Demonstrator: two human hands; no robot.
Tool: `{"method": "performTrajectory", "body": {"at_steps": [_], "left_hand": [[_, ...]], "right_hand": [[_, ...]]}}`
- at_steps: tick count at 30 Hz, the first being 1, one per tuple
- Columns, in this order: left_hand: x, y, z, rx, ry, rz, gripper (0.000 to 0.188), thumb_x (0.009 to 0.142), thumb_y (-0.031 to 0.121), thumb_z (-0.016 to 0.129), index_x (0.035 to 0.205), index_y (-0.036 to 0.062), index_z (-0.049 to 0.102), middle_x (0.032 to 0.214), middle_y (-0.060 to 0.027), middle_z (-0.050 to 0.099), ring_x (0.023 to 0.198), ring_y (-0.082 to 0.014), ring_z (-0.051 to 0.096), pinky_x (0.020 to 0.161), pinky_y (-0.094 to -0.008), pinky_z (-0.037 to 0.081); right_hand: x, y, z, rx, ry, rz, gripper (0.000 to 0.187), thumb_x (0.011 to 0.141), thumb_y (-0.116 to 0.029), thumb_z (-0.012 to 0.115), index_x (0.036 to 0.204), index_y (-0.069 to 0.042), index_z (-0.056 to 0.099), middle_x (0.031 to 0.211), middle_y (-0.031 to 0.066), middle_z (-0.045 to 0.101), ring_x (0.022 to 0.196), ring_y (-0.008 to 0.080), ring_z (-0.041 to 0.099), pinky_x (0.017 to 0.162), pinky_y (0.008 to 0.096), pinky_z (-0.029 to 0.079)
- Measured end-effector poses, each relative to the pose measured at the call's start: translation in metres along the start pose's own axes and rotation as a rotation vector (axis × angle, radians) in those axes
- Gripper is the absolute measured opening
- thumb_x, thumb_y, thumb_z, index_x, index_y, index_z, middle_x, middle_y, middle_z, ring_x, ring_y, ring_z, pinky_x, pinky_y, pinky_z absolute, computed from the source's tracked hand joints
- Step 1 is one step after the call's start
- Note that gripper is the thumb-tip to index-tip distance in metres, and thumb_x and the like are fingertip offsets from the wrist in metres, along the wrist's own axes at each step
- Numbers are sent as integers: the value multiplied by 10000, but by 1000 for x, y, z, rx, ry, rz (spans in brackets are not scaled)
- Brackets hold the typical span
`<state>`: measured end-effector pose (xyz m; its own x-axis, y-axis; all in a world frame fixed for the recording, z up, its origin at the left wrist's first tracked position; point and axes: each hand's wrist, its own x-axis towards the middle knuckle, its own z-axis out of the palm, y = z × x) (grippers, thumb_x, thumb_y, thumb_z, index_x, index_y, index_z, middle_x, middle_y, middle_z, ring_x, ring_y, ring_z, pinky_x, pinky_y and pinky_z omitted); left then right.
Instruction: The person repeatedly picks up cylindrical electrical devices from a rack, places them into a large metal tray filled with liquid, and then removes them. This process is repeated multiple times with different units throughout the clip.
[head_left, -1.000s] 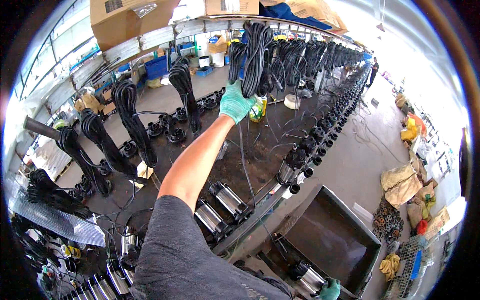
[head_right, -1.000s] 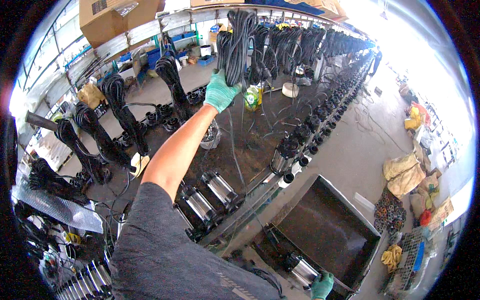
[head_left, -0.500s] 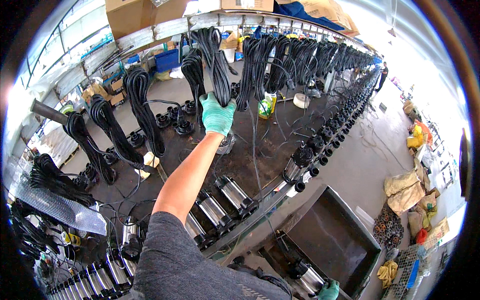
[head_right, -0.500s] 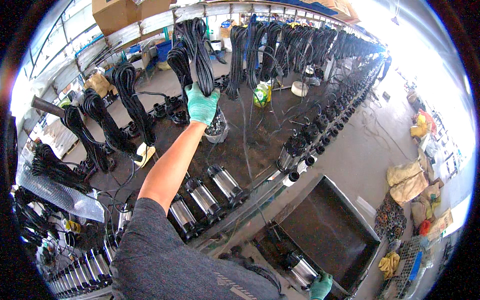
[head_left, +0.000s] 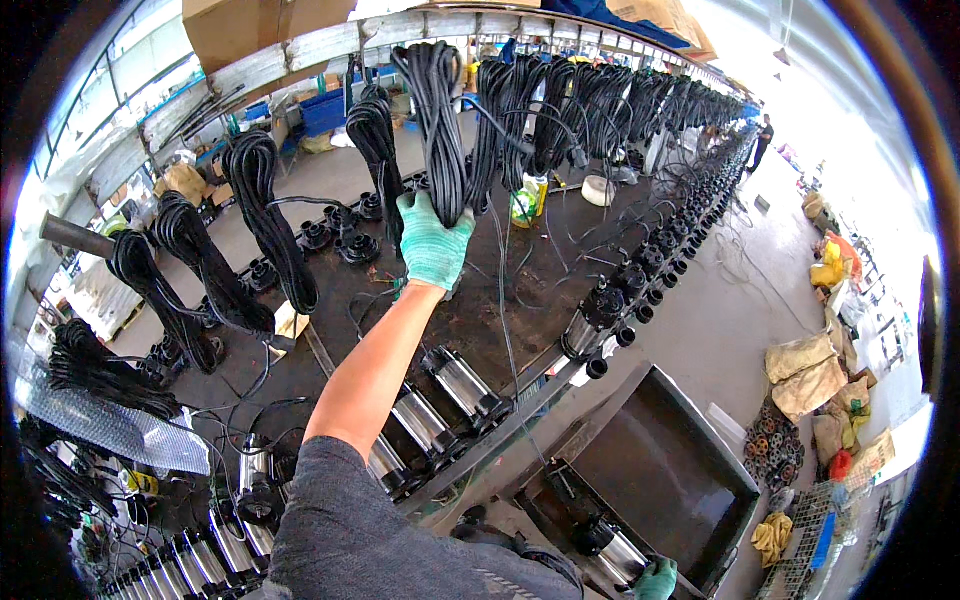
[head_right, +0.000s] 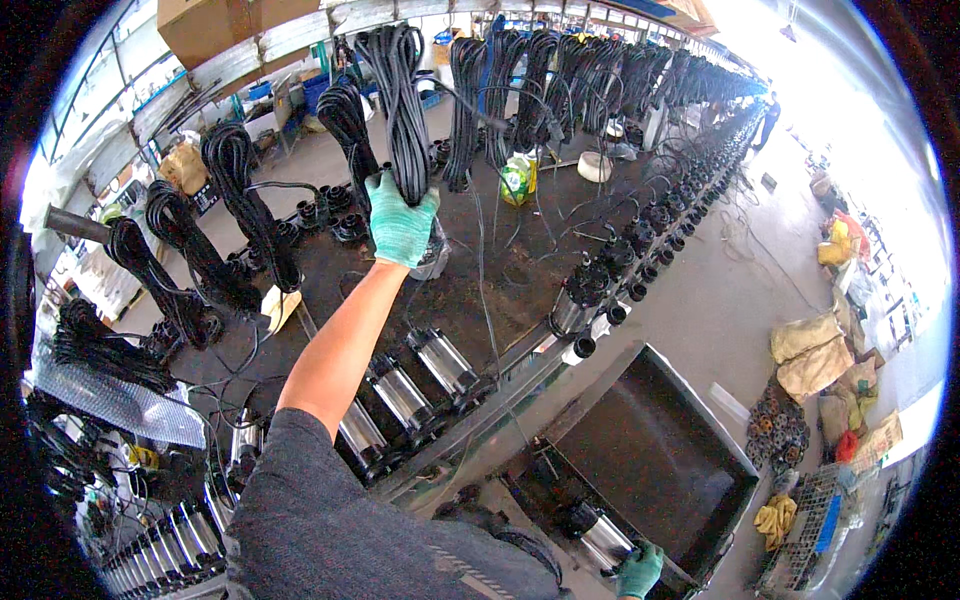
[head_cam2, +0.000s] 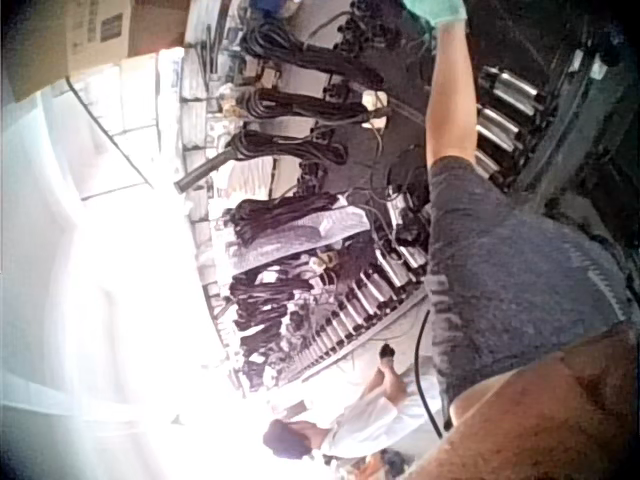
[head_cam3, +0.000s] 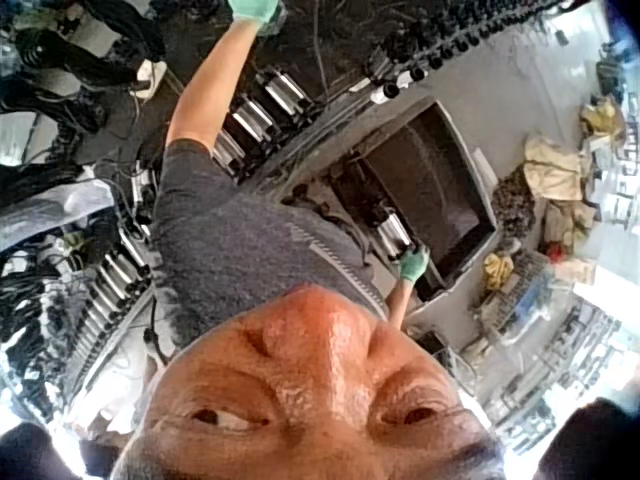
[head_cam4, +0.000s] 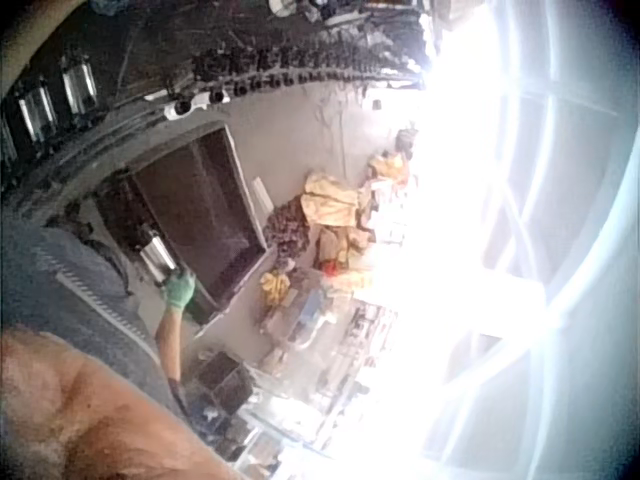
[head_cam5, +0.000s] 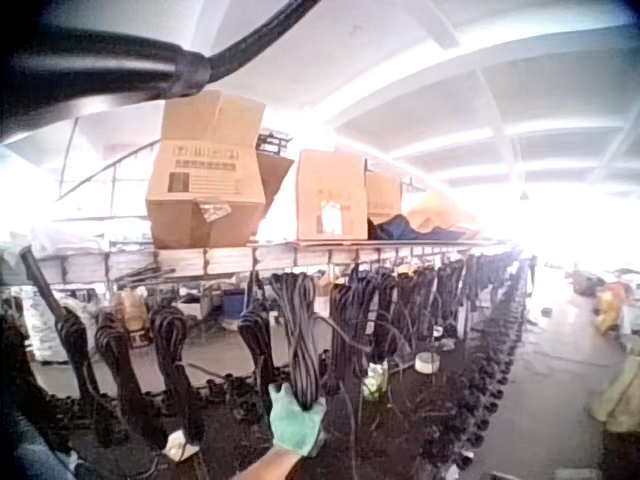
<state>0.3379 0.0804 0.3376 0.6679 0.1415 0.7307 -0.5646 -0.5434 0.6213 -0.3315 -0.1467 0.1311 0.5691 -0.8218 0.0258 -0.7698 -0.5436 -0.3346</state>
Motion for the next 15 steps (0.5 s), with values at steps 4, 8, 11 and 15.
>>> {"method": "performTrajectory", "body": {"at_steps": [4, 8, 11, 15], "left_hand": [[1, -9, 2, -42, 75, 9, 602, 776, 254, 821, 1209, -44, 528, 1281, -268, 470, 1071, -471, 569, 928, -496, 496], [5, -16, -4, -7, 28, -35, 603, 768, 238, 828, 1215, -41, 535, 1327, -259, 455, 1105, -462, 566, 939, -477, 502], [12, -12, -10, 22, 29, -6, 602, 766, 235, 829, 1215, -39, 536, 1326, -258, 456, 1110, -452, 567, 944, -467, 504], [14, -14, -13, -49, 81, 3, 633, 777, 252, 827, 1238, -57, 522, 1301, -266, 466, 1145, -436, 533, 997, -455, 464]], "right_hand": [[1, 3, 3, 14, 9, 0, 259, 915, -233, 609, 1134, -147, 717, 1104, 189, 666, 1027, 403, 639, 878, 465, 523], [2, 4, 4, -22, 17, -4, 282, 913, -260, 608, 1119, -96, 710, 1097, 206, 665, 1007, 413, 642, 870, 469, 529], [0, 10, 7, -70, 29, -17, 302, 910, -279, 610, 1092, -56, 702, 1086, 216, 666, 992, 419, 644, 862, 471, 533], [2, 5, 5, -58, 36, -29, 310, 910, -291, 610, 1059, -31, 691, 1077, 222, 667, 970, 422, 647, 841, 469, 539]]}}
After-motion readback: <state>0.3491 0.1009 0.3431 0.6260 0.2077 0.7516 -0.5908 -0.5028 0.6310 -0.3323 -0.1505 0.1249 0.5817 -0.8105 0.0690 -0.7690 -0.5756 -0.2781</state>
